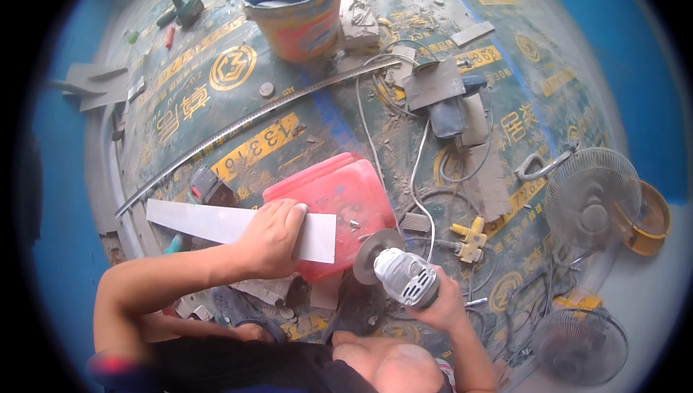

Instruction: The person marks a tile with a pen and then uses power tools to cut and grind the edges of the tile on a floor workspace.

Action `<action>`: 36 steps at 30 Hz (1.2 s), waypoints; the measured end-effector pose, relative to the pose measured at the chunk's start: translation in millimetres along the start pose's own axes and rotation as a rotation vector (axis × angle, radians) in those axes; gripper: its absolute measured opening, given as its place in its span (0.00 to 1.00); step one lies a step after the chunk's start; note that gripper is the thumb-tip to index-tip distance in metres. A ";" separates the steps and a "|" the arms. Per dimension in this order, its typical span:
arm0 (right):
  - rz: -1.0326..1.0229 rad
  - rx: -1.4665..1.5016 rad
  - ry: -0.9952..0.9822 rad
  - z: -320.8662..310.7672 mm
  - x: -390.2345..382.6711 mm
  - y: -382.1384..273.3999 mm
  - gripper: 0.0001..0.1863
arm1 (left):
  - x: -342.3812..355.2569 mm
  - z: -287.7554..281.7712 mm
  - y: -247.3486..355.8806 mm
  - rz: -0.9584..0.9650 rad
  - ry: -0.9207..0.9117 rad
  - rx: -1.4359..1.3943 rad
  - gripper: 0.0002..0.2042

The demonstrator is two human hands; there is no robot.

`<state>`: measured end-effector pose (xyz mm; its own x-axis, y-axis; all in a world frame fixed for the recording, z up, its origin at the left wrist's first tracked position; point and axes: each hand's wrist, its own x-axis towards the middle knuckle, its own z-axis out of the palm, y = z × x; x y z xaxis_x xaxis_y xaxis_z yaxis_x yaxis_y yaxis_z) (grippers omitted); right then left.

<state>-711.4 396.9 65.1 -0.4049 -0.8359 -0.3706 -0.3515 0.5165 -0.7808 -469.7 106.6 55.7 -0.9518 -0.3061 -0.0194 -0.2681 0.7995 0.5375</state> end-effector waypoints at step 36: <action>-0.084 -0.092 -0.452 -33.0 62.8 -39.8 0.39 | -11.9 5.7 11.4 -0.082 -0.107 -0.095 0.29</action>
<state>-750.7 329.9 89.4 0.0299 -0.8622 -0.5057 -0.4491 0.4404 -0.7774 -462.3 122.3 57.2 -0.9392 -0.3073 -0.1530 -0.3346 0.7201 0.6078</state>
